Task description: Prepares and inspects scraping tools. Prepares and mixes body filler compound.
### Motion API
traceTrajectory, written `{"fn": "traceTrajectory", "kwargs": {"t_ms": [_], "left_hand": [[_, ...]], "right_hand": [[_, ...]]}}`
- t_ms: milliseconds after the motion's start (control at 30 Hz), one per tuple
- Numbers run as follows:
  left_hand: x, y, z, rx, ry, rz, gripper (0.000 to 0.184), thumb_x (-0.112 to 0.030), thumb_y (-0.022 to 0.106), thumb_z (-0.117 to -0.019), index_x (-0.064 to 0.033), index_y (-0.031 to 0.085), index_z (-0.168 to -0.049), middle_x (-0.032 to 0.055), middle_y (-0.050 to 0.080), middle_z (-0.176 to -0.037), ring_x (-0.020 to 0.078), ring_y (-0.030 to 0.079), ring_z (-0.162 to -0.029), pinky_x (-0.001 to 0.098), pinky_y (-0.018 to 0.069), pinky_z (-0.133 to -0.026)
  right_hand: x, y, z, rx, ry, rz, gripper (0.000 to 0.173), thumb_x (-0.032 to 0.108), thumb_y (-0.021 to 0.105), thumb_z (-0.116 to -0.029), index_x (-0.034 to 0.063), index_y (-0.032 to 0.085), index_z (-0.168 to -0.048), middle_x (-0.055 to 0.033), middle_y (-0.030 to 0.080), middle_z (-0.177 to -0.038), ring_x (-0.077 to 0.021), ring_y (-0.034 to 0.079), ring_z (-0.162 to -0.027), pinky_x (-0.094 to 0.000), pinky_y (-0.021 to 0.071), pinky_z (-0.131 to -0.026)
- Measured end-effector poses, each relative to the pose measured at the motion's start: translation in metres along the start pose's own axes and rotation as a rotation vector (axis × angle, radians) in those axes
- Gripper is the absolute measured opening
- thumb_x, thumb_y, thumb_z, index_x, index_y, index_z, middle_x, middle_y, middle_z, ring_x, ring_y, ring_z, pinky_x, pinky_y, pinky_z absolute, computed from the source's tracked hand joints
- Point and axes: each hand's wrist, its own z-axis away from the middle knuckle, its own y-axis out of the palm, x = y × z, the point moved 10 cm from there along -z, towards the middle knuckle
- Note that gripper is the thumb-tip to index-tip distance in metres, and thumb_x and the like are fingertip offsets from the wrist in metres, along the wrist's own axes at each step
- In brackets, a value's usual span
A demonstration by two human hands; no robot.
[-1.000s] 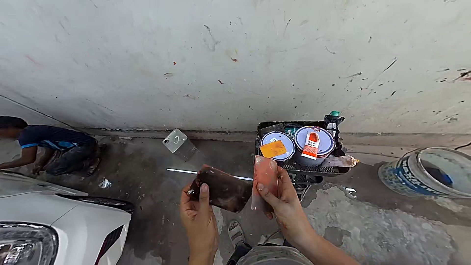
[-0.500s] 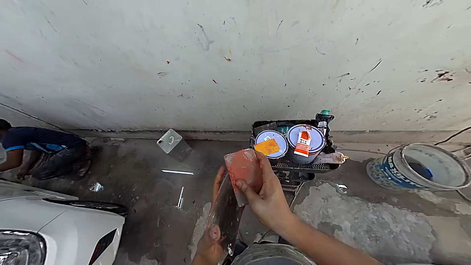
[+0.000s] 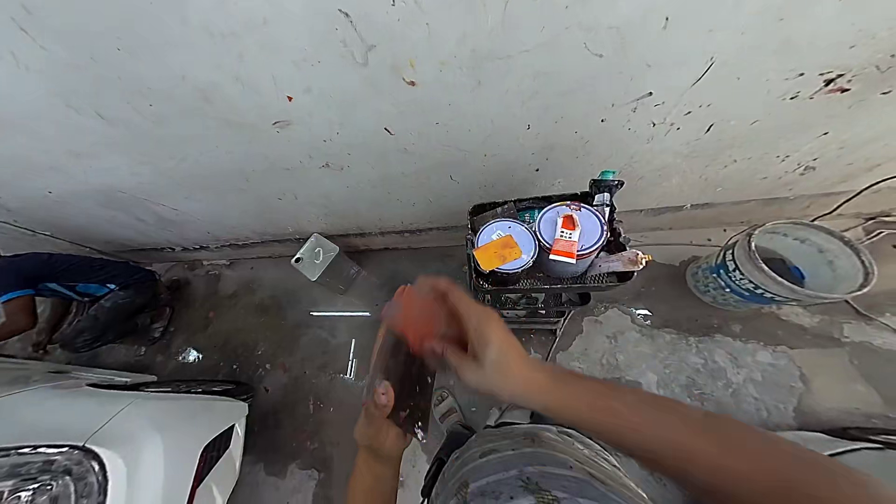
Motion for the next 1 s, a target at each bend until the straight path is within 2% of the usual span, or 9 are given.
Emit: {"fn": "traceTrajectory", "kwargs": {"t_ms": [167, 300, 433, 533, 600, 667, 867, 933, 1000], "left_hand": [[-0.007, -0.001, -0.007, -0.050, 0.066, -0.005, 0.082, -0.055, 0.066, -0.0917, -0.0141, 0.038, -0.158, 0.0102, 0.051, -0.154, 0.0238, 0.047, -0.143, 0.0421, 0.0399, -0.117], [-0.001, -0.006, -0.006, -0.093, 0.062, 0.008, 0.097, -0.069, 0.064, -0.0845, -0.0100, 0.039, -0.157, 0.0148, 0.045, -0.157, 0.0300, 0.044, -0.144, 0.0488, 0.0388, -0.117], [-0.008, 0.002, -0.015, -0.048, 0.077, 0.041, 0.103, -0.074, 0.063, -0.0810, -0.0095, 0.038, -0.157, 0.0142, 0.044, -0.158, 0.0307, 0.038, -0.149, 0.0502, 0.0339, -0.121], [-0.006, -0.003, -0.012, -0.094, 0.125, 0.053, 0.091, -0.078, 0.061, -0.0798, -0.0138, 0.058, -0.144, 0.0117, 0.058, -0.146, 0.0275, 0.051, -0.139, 0.0489, 0.0428, -0.114], [-0.005, 0.001, -0.011, -0.071, 0.126, -0.040, 0.101, -0.083, 0.056, -0.0797, -0.0152, 0.046, -0.153, 0.0098, 0.048, -0.155, 0.0265, 0.043, -0.145, 0.0479, 0.0380, -0.118], [-0.005, 0.007, -0.003, -0.205, 0.131, -0.147, 0.094, -0.085, 0.055, -0.0759, -0.0194, 0.058, -0.143, 0.0022, 0.065, -0.140, 0.0166, 0.060, -0.130, 0.0374, 0.0514, -0.107], [-0.006, 0.011, -0.004, 0.098, -0.202, 0.455, 0.110, -0.083, 0.060, -0.0747, -0.0046, 0.046, -0.151, 0.0181, 0.054, -0.147, 0.0304, 0.052, -0.137, 0.0509, 0.0420, -0.113], [0.003, -0.004, -0.003, 0.053, -0.284, 0.606, 0.096, -0.068, 0.069, -0.0808, -0.0036, 0.046, -0.149, 0.0225, 0.052, -0.148, 0.0382, 0.050, -0.137, 0.0609, 0.0397, -0.112], [0.001, 0.002, -0.010, 0.015, -0.319, 0.497, 0.076, -0.060, 0.060, -0.0921, -0.0071, 0.055, -0.147, 0.0166, 0.062, -0.140, 0.0283, 0.059, -0.130, 0.0496, 0.0469, -0.110]], "right_hand": [[0.030, 0.019, 0.021, 0.121, -0.106, -0.102, 0.075, 0.027, 0.073, -0.0939, 0.0025, 0.036, -0.154, -0.0133, 0.064, -0.131, -0.0179, 0.066, -0.116, -0.0401, 0.0565, -0.101], [-0.015, -0.001, 0.008, -0.054, 0.098, -0.091, 0.069, 0.027, 0.077, -0.0902, 0.0212, 0.040, -0.149, -0.0020, 0.071, -0.108, -0.0128, 0.072, -0.091, -0.0390, 0.0642, -0.080], [0.039, 0.021, 0.027, 0.098, -0.091, -0.161, 0.079, 0.030, 0.077, -0.0903, 0.0017, 0.038, -0.152, -0.0139, 0.064, -0.131, -0.0180, 0.068, -0.112, -0.0402, 0.0590, -0.095], [-0.004, 0.013, 0.014, -0.029, 0.223, -0.479, 0.079, 0.026, 0.089, -0.0797, 0.0129, 0.044, -0.143, -0.0084, 0.063, -0.119, -0.0162, 0.071, -0.080, -0.0318, 0.0653, -0.067], [-0.027, 0.013, 0.011, -0.142, 0.462, -0.728, 0.070, 0.021, 0.085, -0.0830, 0.0099, 0.044, -0.138, -0.0118, 0.068, -0.107, -0.0190, 0.067, -0.066, -0.0290, 0.0562, -0.049], [-0.034, 0.013, 0.013, -0.198, 0.542, -0.846, 0.077, 0.018, 0.086, -0.0823, 0.0085, 0.039, -0.142, -0.0151, 0.069, -0.103, -0.0214, 0.068, -0.064, -0.0292, 0.0551, -0.046], [-0.017, -0.013, 0.012, -0.212, 0.165, -0.521, 0.053, 0.019, 0.076, -0.0931, 0.0101, 0.048, -0.138, -0.0091, 0.067, -0.119, -0.0210, 0.073, -0.088, -0.0333, 0.0646, -0.060], [-0.015, -0.025, 0.008, -0.235, 0.105, -0.373, 0.047, 0.022, 0.074, -0.0947, 0.0129, 0.051, -0.134, -0.0058, 0.067, -0.117, -0.0165, 0.072, -0.093, -0.0320, 0.0650, -0.070], [-0.007, -0.029, 0.003, -0.202, 0.058, -0.225, 0.044, 0.028, 0.072, -0.0943, 0.0134, 0.053, -0.131, -0.0022, 0.067, -0.116, -0.0115, 0.068, -0.105, -0.0333, 0.0608, -0.090]]}}
